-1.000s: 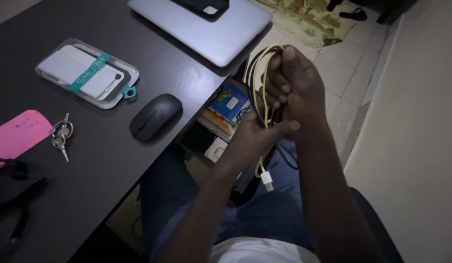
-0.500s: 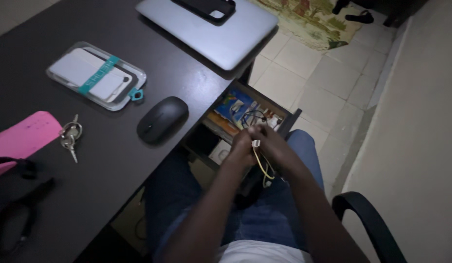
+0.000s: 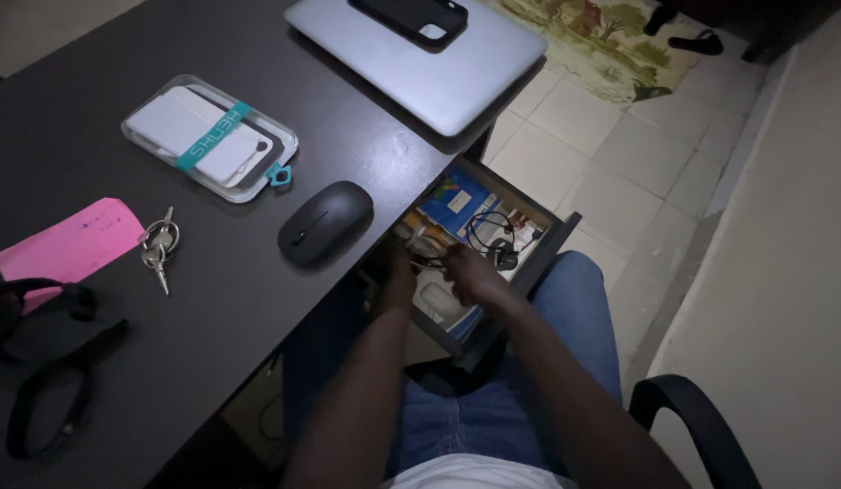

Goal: The person organizes a desk by placing various items into a drawer. They handle a yellow cable, a pink cloth, keys, a toothbrush, and a stack of books, moving them from the desk surface into the drawer. Finally, they open a laptop and place a phone case on the desk.

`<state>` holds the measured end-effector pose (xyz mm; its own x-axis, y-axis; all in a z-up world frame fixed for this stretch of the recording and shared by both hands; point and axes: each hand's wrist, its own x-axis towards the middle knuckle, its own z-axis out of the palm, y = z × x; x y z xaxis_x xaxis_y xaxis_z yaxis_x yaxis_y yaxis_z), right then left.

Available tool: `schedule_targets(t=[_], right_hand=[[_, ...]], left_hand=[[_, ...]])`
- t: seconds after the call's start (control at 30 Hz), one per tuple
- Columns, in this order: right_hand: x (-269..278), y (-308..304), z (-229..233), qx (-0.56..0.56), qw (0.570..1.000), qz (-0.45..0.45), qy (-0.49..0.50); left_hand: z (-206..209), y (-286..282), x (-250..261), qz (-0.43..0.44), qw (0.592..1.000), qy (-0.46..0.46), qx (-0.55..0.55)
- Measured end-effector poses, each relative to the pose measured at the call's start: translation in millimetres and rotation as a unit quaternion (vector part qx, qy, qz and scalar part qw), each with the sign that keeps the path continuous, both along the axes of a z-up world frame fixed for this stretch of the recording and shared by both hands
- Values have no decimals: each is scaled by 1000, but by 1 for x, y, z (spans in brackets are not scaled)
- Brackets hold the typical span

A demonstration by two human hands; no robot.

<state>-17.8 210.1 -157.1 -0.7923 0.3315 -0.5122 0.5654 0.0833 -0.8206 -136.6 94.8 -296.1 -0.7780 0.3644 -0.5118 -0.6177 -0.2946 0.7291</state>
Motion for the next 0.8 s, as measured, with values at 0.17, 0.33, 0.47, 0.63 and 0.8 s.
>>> schedule_targets(t=[0.17, 0.33, 0.47, 0.63, 0.8], right_hand=[[-33, 25, -110, 390, 889, 121, 208], [-44, 53, -182, 472, 809, 125, 325], [-41, 57, -181, 519, 820, 123, 206], [-30, 56, -167, 497, 814, 259, 154], [-34, 51, -145, 537, 795, 265, 99]], left_hand=[[24, 11, -3, 5, 963, 197, -186], [58, 11, 4, 43, 888, 314, -333], [70, 26, 11, 82, 863, 333, -372], [-2, 54, 43, 132, 838, 434, -304], [-46, 75, 36, -108, 914, 271, -282]])
